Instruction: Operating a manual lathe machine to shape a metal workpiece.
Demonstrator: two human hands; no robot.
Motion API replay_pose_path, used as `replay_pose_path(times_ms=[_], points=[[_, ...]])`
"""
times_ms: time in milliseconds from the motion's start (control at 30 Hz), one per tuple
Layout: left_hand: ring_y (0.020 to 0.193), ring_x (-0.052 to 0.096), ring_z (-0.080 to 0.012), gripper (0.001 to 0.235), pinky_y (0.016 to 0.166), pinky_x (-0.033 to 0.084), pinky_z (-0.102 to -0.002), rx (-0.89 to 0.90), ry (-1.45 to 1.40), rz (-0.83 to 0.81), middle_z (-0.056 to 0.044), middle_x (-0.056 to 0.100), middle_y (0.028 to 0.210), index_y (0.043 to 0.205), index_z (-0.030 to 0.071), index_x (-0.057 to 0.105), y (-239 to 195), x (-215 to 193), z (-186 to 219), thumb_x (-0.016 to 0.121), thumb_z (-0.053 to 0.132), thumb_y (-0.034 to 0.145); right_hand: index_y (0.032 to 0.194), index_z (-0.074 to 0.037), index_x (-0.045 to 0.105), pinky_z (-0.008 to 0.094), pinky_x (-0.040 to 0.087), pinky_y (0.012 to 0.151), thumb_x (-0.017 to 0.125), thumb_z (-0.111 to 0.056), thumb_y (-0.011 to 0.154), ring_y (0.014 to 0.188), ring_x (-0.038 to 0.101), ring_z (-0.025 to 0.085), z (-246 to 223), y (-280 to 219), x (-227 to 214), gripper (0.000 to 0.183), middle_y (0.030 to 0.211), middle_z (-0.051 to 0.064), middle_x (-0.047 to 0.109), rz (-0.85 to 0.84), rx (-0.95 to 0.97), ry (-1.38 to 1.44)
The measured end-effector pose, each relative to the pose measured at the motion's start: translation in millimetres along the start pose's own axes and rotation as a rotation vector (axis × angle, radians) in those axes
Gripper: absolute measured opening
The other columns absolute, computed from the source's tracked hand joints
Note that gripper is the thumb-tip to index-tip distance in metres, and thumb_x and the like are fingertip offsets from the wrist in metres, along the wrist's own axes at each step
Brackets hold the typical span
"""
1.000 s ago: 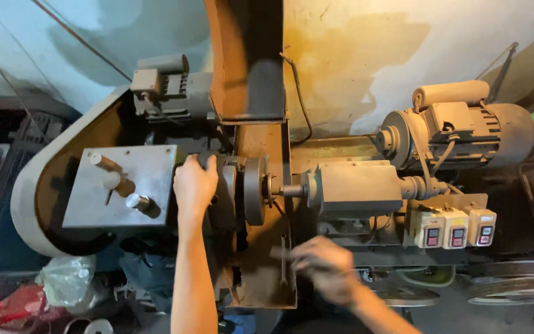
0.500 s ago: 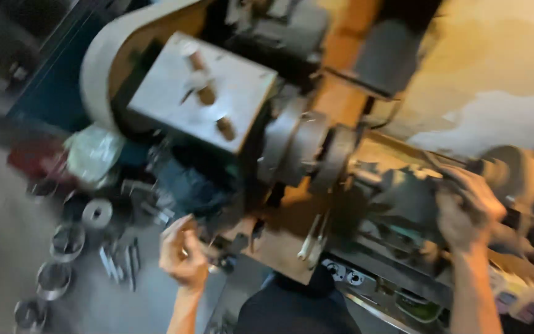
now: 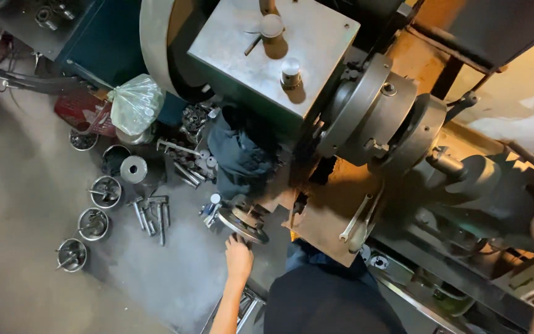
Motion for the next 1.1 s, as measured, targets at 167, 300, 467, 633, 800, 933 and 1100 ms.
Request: replay_pose_path(times_ms=[167,300,467,633,800,933,1100], points=[[0.088,0.058,-0.0459,0.028,0.072,0.049,-0.058,0.192,-0.133,0.103,-0.02,0.062,0.099,0.106,0.004,0.06,29.2,27.5,-36.1,0.06,0.013,0.079,0.147,-0.005,0.05,0.041,0.031,0.135,0.044,-0.01,0.125,0.159,0.039,0.024,-13.7,1.7,7.9,0.023,0.157,0.013,0.049,0.052,0.082,0.017],[0.091,0.063,-0.0388,0.058,0.081,0.049,-0.049,0.206,-0.294,0.226,-0.016,0.067,0.103,0.122,0.008,0.059,51.7,-59.9,-61.3,0.065,0.002,0.065,0.149,0.003,0.053,0.045,0.046,0.123,0.049,-0.001,0.134,0.143,0.052,0.033,-64.8,-4.4,11.9,0.015,0.159,0.023,0.052,0.134,0.016,-0.089],[0.084,0.067,-0.0438,0.021,0.077,0.051,-0.055,0.117,-0.25,-0.06,-0.019,0.069,0.091,0.1,0.007,0.064,-21.4,-56.8,-3.9,0.062,0.027,0.097,0.145,0.008,0.058,0.043,0.047,0.127,0.058,0.009,0.131,0.151,0.056,0.036,-98.1,-2.4,19.4,0.014,0.15,0.026,0.06,0.162,-0.033,-0.144],[0.086,0.068,-0.0434,0.019,0.079,0.051,-0.054,0.128,-0.249,-0.079,-0.02,0.072,0.092,0.099,0.007,0.067,44.0,-48.7,-28.6,0.06,0.024,0.097,0.143,0.003,0.057,0.043,0.045,0.132,0.055,0.01,0.129,0.157,0.054,0.033,-67.9,-7.6,10.6,0.015,0.149,0.021,0.059,0.179,0.027,-0.088],[0.077,0.067,-0.047,0.024,0.072,0.051,-0.059,0.093,-0.105,0.077,-0.021,0.069,0.09,0.109,0.006,0.063,9.8,-128.2,-37.5,0.054,0.027,0.102,0.144,0.017,0.047,0.049,0.041,0.128,0.049,0.01,0.132,0.145,0.049,0.041,-70.3,-4.8,10.7,0.014,0.155,0.034,0.05,0.117,-0.046,-0.11],[0.082,0.065,-0.0448,0.024,0.079,0.049,-0.054,0.091,-0.239,0.112,-0.019,0.069,0.086,0.105,0.005,0.07,11.4,-129.0,-27.7,0.059,0.025,0.098,0.145,0.012,0.06,0.043,0.049,0.121,0.066,0.014,0.125,0.135,0.061,0.034,-81.3,-4.9,15.8,0.021,0.15,0.029,0.062,0.205,-0.03,-0.191],[0.097,0.072,-0.046,0.026,0.086,0.054,-0.055,-0.164,-0.005,-0.162,-0.017,0.077,0.091,0.104,0.018,0.076,68.2,-80.6,-48.4,0.058,0.027,0.087,0.144,0.009,0.061,0.044,0.05,0.125,0.065,0.01,0.129,0.136,0.062,0.031,-78.3,-7.0,13.2,0.015,0.141,0.023,0.064,0.199,-0.005,-0.164]])
Point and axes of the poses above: each hand's wrist, its own y-axis towards the middle knuckle, its own x-axis out of the palm, z = x × y, the point moved 2 cm from there along y, towards the middle knuckle
